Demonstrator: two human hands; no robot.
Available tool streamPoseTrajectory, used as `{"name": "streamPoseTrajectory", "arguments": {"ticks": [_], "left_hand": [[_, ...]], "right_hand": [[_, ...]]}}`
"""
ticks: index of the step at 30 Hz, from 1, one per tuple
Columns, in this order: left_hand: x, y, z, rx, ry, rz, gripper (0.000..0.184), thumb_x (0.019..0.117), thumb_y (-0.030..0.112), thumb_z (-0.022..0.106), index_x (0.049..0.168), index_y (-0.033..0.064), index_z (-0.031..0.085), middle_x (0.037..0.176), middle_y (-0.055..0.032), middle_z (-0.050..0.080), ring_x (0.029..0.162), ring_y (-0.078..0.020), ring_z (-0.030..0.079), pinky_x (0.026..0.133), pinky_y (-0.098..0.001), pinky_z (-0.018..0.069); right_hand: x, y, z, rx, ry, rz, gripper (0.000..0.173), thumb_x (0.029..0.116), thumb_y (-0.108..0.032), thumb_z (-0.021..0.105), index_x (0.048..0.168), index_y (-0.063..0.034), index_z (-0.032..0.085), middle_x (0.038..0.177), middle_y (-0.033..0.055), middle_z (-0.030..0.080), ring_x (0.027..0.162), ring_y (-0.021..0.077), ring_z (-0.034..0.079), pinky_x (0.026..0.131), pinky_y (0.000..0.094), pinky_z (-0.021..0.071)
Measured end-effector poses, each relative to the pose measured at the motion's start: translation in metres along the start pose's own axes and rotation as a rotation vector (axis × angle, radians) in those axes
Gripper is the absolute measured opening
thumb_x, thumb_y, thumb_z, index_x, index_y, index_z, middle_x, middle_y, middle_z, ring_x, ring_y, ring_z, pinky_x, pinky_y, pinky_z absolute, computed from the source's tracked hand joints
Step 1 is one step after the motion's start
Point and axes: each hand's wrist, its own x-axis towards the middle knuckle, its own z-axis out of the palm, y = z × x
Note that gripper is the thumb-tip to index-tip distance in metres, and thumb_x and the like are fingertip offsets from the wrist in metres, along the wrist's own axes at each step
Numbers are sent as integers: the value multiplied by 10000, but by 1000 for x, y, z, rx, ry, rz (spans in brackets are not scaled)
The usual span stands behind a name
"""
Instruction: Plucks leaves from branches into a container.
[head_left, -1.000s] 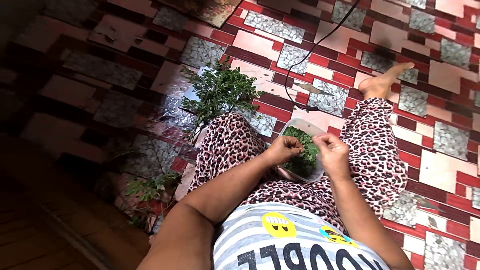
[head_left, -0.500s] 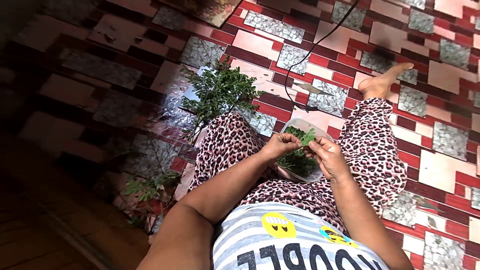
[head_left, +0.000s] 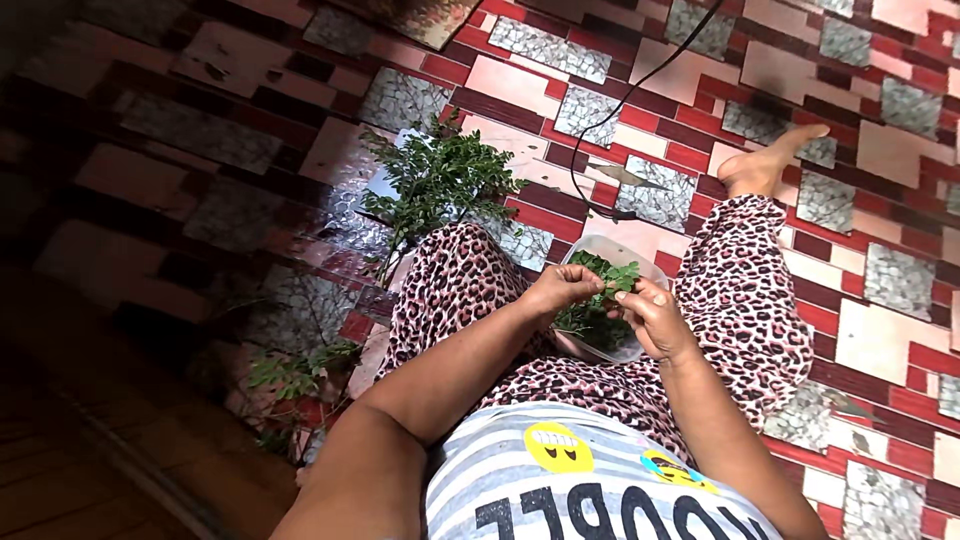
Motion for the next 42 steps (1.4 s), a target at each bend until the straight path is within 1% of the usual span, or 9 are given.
{"name": "streamPoseTrajectory", "arguments": {"ticks": [5,9,13,16,20,26,31,36,42], "left_hand": [[11,-6,-3,-33,-32,22,82,962,49,657,882,38,674,758,29,622,689,-36,559,673,-220,481],[7,-4,0,27,-7,26,117,975,66,648,861,45,666,731,23,591,648,-32,512,624,-204,437],[10,-8,-2,29,14,33,122,978,94,655,863,53,666,727,28,581,644,-36,500,617,-209,422],[8,-5,-4,54,35,51,127,978,102,639,859,66,667,729,27,583,643,-37,493,613,-216,412],[8,-6,-4,46,16,61,114,974,110,645,871,68,669,736,31,584,655,-37,503,632,-220,429],[8,-5,-2,38,-14,35,125,982,124,654,877,58,672,761,22,612,672,-37,523,642,-220,443],[7,-4,-2,33,-4,26,127,988,120,639,877,63,666,760,24,601,679,-41,523,651,-222,443],[9,-6,-3,39,-21,42,112,978,102,654,880,50,669,747,18,598,666,-45,519,638,-222,441],[12,-6,0,28,-1,34,96,964,66,663,878,24,665,766,8,637,702,-41,567,684,-228,479]], "right_hand": [[4,7,4,-49,63,-122,107,935,27,648,1020,-24,689,940,30,708,835,96,672,781,289,588],[4,13,5,-242,121,-288,144,900,1,667,1039,-23,698,955,28,708,818,64,661,763,265,575],[1,10,5,-376,108,-218,132,928,-45,631,1041,-9,688,979,55,707,799,90,664,749,297,583],[1,7,1,-412,66,-159,50,937,-68,613,942,-23,635,1028,75,712,796,110,673,739,311,586],[1,5,0,-295,2,-51,257,886,-99,694,1122,-24,626,1046,72,669,886,130,663,801,324,582],[6,17,9,-186,87,-77,162,888,-1,701,1046,-17,672,956,43,675,866,110,651,809,312,576],[4,14,9,-111,62,-31,479,856,18,717,1299,-11,539,1138,84,660,977,138,667,867,327,584],[5,17,9,-151,102,-71,153,889,6,709,1039,-16,686,976,58,691,887,121,662,821,314,580],[4,16,11,-252,58,-53,82,874,19,672,943,-26,669,901,39,669,844,97,637,782,299,558]]}}
